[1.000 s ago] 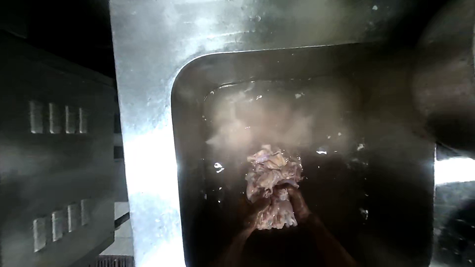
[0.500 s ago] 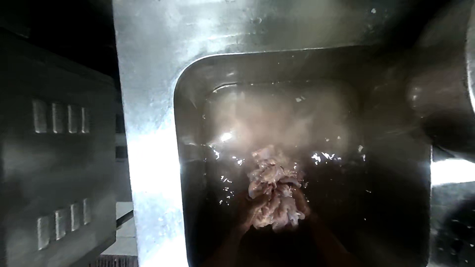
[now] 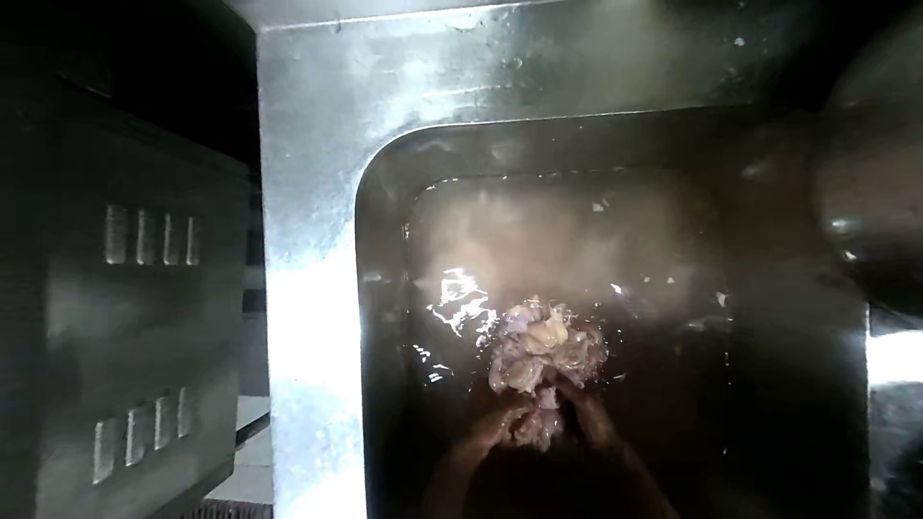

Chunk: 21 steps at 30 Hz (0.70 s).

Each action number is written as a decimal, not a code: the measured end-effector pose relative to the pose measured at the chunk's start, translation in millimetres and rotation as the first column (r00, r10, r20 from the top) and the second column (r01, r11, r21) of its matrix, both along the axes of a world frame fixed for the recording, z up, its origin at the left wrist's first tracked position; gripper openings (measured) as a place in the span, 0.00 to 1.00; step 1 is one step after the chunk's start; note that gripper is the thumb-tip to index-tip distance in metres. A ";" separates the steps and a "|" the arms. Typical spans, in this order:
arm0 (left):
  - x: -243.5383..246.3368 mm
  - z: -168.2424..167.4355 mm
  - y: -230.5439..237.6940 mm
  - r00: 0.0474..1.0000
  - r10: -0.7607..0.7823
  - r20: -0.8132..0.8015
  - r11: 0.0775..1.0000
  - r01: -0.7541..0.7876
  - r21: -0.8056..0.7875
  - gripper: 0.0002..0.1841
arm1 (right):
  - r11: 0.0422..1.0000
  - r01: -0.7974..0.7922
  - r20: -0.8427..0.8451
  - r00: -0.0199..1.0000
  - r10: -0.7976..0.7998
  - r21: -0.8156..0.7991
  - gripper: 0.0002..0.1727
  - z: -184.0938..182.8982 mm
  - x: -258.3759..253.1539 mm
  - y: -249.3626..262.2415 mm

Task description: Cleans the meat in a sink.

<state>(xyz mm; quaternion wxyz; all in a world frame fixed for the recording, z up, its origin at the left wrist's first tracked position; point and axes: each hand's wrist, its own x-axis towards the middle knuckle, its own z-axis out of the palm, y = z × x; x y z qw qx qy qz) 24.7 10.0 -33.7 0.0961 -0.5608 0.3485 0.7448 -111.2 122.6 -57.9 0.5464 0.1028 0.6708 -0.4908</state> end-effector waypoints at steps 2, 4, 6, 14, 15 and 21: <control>-0.8 5.7 3.8 1.000 0.024 -0.012 0.999 -0.024 -0.021 0.17 | 0.997 0.054 -0.067 0.996 -0.050 0.056 0.25 2.7 -2.7 -8.1; 0.1 11.9 5.7 0.998 0.062 -0.005 0.997 -0.062 -0.055 0.19 | 0.993 0.061 -0.039 0.998 -0.058 0.098 0.25 6.7 -3.7 -13.7; 2.8 14.7 8.4 0.995 0.092 0.031 0.994 -0.089 -0.068 0.20 | 0.995 0.058 0.025 0.998 -0.061 0.081 0.19 8.0 -3.7 -14.2; 12.1 23.5 9.8 0.951 0.308 -0.012 0.945 -0.305 0.115 0.13 | 0.970 0.243 0.208 0.948 -0.240 0.010 0.14 9.8 -2.0 -27.8; 14.0 23.9 11.1 0.930 0.364 -0.050 0.925 -0.355 0.134 0.12 | 0.965 0.260 0.210 0.946 -0.248 -0.029 0.15 7.3 -2.0 -26.0; 1.3 28.0 23.3 0.893 0.449 0.031 0.893 -0.449 0.016 0.33 | 0.955 0.292 0.171 0.944 -0.281 -0.044 0.15 -1.2 4.0 -22.2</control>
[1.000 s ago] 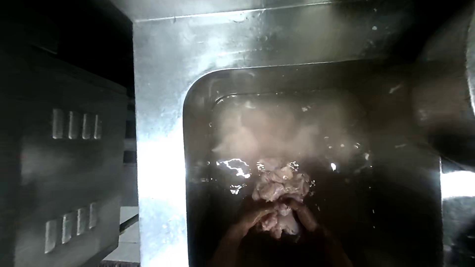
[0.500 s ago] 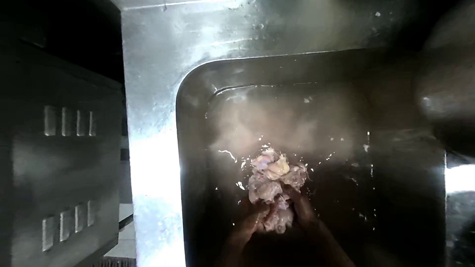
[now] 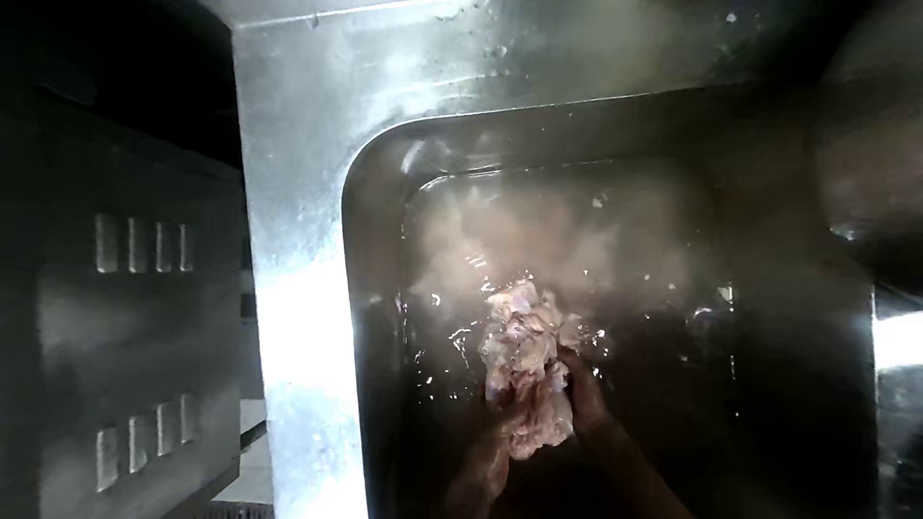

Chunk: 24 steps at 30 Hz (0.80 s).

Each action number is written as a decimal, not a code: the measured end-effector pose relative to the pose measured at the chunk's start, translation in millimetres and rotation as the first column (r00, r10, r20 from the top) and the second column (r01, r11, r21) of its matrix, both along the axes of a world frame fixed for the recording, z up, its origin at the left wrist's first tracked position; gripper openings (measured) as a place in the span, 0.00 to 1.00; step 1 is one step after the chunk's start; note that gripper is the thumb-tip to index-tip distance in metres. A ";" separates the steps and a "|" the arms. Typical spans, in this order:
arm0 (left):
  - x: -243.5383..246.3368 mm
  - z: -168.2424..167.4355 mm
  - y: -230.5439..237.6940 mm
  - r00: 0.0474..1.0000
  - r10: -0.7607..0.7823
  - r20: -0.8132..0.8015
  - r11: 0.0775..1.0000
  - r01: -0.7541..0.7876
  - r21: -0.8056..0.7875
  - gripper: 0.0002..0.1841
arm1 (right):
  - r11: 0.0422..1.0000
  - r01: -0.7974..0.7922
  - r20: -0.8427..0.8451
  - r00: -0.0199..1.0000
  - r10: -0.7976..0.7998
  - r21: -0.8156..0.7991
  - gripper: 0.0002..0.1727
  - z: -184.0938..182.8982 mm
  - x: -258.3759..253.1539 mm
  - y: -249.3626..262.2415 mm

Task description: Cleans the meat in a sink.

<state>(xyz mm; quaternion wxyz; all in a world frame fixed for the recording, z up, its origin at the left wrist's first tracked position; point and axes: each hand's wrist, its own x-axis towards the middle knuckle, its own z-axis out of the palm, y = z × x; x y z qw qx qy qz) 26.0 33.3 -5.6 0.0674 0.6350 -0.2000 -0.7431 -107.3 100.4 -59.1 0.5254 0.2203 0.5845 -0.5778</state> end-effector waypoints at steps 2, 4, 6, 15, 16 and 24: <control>2.6 0.3 2.4 0.996 0.029 0.079 0.996 -0.036 0.087 0.28 | 0.995 -0.022 -0.038 0.999 0.026 0.097 0.13 2.1 1.7 -3.6; 7.5 4.1 5.1 0.991 0.045 0.129 0.983 -0.067 0.170 0.08 | 0.986 -0.023 -0.088 0.995 0.038 0.168 0.11 -0.2 5.0 -7.9; 13.1 8.7 8.8 0.990 0.027 0.141 0.961 -0.064 0.270 0.09 | 0.975 -0.043 -0.158 0.984 0.079 0.218 0.13 -0.9 9.4 -8.5; -3.5 -2.3 9.4 0.934 -0.309 0.179 0.950 0.313 0.008 0.25 | 0.977 -0.167 -0.338 0.919 0.203 0.135 0.32 2.6 19.6 -2.9; -2.8 -2.9 9.5 0.937 -0.306 0.168 0.951 0.308 0.015 0.25 | 0.973 -0.193 -0.367 0.902 0.227 0.127 0.34 3.7 20.6 -2.8; 7.6 14.1 -31.3 0.303 -0.866 0.397 0.338 0.941 0.019 0.23 | 0.886 -0.372 -0.521 0.717 0.463 0.276 0.45 5.0 19.8 -6.6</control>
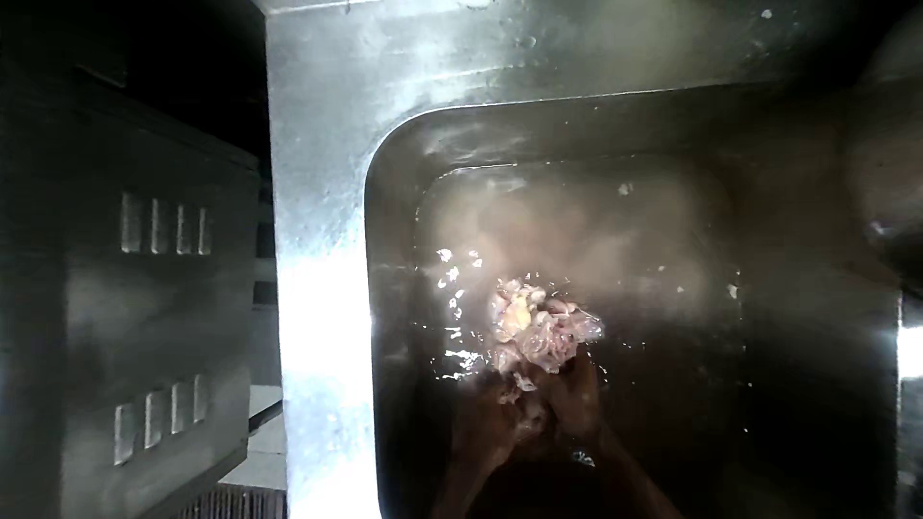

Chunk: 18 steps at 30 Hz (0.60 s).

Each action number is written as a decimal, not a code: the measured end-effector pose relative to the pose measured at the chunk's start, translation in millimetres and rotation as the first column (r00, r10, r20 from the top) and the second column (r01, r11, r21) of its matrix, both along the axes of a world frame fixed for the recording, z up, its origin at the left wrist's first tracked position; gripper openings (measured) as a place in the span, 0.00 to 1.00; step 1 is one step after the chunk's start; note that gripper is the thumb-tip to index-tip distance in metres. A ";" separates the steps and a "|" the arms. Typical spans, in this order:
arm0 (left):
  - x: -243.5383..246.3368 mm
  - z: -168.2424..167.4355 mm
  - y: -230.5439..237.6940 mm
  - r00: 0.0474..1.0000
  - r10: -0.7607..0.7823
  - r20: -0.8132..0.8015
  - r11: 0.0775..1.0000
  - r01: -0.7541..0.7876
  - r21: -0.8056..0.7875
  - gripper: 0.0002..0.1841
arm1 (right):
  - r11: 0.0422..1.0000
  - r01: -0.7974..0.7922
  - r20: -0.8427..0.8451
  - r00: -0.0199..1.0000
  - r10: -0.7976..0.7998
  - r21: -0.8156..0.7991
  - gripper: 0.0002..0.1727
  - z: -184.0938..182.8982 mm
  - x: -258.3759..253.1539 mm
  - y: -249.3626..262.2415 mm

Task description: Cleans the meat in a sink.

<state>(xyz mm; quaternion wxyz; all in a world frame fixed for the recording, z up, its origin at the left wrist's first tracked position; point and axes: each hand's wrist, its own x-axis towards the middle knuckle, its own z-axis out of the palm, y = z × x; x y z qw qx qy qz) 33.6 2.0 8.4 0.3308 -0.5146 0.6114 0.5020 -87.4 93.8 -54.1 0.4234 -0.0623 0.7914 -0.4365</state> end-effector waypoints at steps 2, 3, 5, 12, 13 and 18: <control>-2.5 -0.6 -4.8 0.984 -0.179 -0.012 0.983 0.179 -0.034 0.22 | 0.999 -0.040 -0.003 0.999 0.040 -0.009 0.47 -2.0 1.1 1.5; -1.1 -2.9 -7.1 0.983 -0.183 -0.036 0.983 0.182 -0.016 0.21 | 0.998 -0.052 0.015 0.999 0.052 -0.021 0.48 -3.2 1.0 2.1; 8.8 -12.9 -8.2 0.988 -0.031 -0.149 0.999 0.035 0.030 0.18 | 0.996 -0.088 0.061 0.994 0.090 -0.032 0.46 -3.9 -2.6 4.0; 31.6 -14.5 3.3 0.776 0.559 -0.291 0.828 -0.540 0.149 0.06 | 0.990 -0.123 0.300 0.949 0.098 0.066 0.20 -10.3 -20.8 8.5; 36.8 -13.3 -0.5 0.860 0.425 -0.283 0.905 -0.411 0.110 0.09 | 0.990 -0.119 0.330 0.940 0.088 0.076 0.18 -11.5 -23.9 9.0; 41.8 1.2 -17.1 0.980 -0.196 0.043 0.969 0.187 0.163 0.22 | 0.978 -0.162 0.333 0.936 0.110 0.131 0.20 -9.1 -26.5 14.1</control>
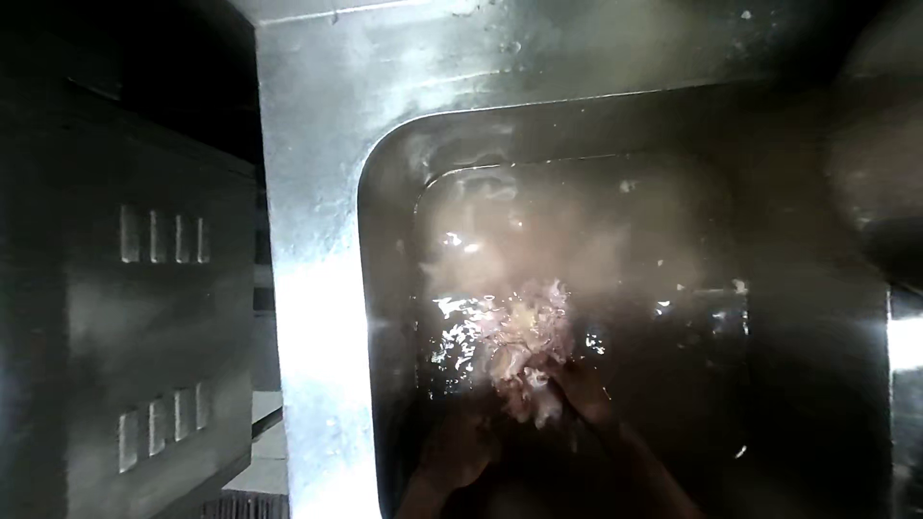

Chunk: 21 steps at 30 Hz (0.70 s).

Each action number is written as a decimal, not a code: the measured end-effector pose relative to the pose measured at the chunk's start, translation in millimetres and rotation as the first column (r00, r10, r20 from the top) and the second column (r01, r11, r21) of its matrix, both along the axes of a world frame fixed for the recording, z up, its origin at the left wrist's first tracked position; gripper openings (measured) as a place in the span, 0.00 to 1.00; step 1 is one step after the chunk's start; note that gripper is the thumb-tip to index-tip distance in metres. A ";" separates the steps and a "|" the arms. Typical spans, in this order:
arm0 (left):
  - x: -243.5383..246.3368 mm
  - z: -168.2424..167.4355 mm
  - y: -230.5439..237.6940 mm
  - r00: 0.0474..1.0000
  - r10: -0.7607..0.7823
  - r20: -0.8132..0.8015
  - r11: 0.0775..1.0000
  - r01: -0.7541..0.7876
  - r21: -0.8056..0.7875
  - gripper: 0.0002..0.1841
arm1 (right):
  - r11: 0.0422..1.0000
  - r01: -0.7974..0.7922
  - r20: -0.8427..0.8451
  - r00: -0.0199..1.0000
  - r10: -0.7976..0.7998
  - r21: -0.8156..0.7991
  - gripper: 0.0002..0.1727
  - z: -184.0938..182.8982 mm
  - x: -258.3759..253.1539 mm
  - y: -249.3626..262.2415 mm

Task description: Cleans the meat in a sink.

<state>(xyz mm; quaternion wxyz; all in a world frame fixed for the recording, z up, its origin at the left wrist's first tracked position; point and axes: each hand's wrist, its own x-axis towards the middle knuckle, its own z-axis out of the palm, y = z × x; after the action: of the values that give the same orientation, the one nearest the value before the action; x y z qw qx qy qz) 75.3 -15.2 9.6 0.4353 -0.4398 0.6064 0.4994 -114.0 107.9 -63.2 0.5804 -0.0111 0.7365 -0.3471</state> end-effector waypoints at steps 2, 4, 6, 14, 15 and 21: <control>-5.6 3.6 -3.6 0.994 0.105 0.007 0.989 -0.104 -0.101 0.29 | 0.995 -0.054 -0.027 0.998 0.052 -0.088 0.31 6.6 2.2 4.1; -14.3 -9.3 -3.3 0.928 0.340 -0.151 0.903 -0.367 -0.223 0.39 | 0.978 -0.167 -0.118 0.981 0.152 -0.128 0.50 8.6 9.0 8.7; -29.0 -35.1 0.2 0.780 0.545 -0.309 0.783 -0.605 -0.147 0.45 | 0.942 -0.335 -0.193 0.926 0.325 -0.018 0.49 14.3 20.3 9.9; -70.0 -55.1 -12.3 0.846 0.501 -0.181 0.846 -0.523 -0.106 0.30 | 0.932 -0.362 -0.113 0.926 0.359 -0.006 0.38 18.5 29.6 0.8; -68.8 -54.0 -12.3 0.826 0.529 -0.196 0.824 -0.555 -0.116 0.30 | 0.959 -0.272 -0.115 0.958 0.262 -0.083 0.40 12.6 33.4 8.3; -58.5 -33.3 -18.7 0.595 0.776 -0.210 0.606 -0.795 -0.011 0.27 | 0.957 -0.161 -0.055 0.987 0.152 -0.241 0.59 19.4 20.4 10.7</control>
<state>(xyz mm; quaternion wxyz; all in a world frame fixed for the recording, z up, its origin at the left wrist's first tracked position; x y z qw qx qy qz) 16.9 -33.9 -23.7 0.0893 -0.6358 0.4130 0.6459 -93.6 118.5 -43.8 0.5869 -0.1473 0.6953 -0.3879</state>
